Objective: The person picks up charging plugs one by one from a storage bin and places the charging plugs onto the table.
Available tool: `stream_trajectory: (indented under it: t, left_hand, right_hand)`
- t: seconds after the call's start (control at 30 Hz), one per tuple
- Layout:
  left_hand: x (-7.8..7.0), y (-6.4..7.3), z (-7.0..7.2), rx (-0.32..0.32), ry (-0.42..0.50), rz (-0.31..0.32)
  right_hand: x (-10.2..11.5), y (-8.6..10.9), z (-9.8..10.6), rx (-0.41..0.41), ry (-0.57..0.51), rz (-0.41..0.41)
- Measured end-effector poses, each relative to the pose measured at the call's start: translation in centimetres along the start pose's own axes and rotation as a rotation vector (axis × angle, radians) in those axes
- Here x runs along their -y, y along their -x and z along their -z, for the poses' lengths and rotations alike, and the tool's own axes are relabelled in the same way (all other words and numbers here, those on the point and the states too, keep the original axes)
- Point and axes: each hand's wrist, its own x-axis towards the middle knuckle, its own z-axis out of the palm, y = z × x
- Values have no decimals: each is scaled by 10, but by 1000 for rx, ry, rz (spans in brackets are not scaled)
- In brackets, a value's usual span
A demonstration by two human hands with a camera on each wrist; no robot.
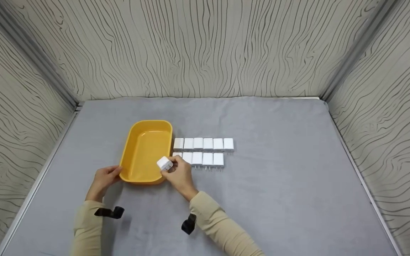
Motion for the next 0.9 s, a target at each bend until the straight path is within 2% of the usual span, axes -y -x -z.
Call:
stream_trajectory:
  t: [0.13,0.37,0.5,0.63,0.9]
  left_hand:
    - [0,0,0,10,23,11]
    - [0,0,0,31,124,60]
    - [1,-1,0,31,136,80]
    - [2,-2,-2,26,122,90]
    - [3,-3,-1,17,56,51]
  right_hand:
    - [-3,-1,4,-24,1,-11]
    - [-11,-1,15,-73,-3,-64]
    - [-18,-1,21,-87,-7,-90]
    - [-25,1,26,-99,-8,-87]
    - [-31,3,35,-134,-12,-130]
